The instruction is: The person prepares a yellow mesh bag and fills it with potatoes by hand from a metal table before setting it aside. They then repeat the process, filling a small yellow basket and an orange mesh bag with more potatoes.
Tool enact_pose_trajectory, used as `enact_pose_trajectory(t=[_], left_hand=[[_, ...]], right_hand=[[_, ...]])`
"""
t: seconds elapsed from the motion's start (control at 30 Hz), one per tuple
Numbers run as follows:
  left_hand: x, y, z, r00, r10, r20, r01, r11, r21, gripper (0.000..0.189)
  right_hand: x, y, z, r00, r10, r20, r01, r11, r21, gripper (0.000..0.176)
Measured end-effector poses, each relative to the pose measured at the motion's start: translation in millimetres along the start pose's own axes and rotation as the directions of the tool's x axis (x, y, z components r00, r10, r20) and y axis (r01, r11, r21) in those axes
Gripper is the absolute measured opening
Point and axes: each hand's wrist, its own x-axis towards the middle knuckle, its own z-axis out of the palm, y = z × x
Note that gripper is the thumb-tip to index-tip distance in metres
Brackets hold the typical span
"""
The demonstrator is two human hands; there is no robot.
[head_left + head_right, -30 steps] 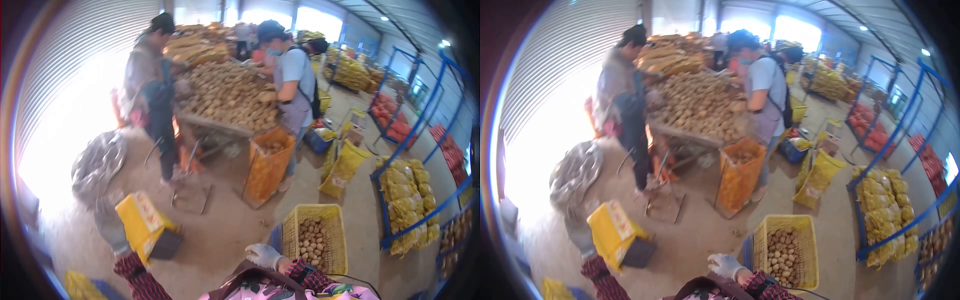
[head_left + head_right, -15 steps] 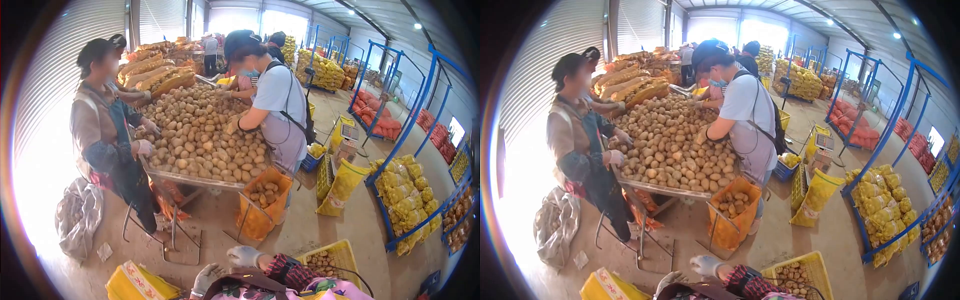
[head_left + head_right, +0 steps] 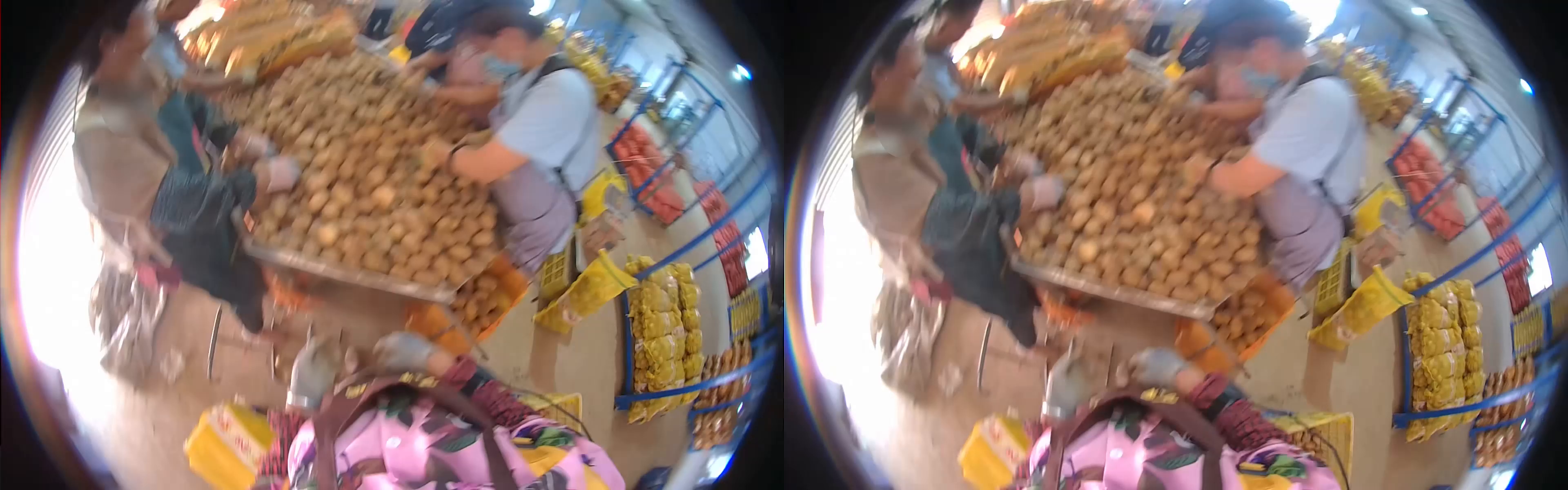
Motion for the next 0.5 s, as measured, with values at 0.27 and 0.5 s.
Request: enact_pose_trajectory(t=[0.27, 0.5], left_hand=[[110, 59, 6, 0.985, -0.171, -0.039, 0.146, 0.922, -0.359, 0.040], [141, 82, 38, 0.973, -0.212, -0.092, 0.199, 0.970, -0.138, 0.036]], right_hand=[[14, 54, -49, 0.810, 0.437, -0.390, -0.220, 0.845, 0.488, 0.036], [102, 82, -115, 0.682, 0.152, -0.715, -0.004, 0.979, 0.204, 0.033]])
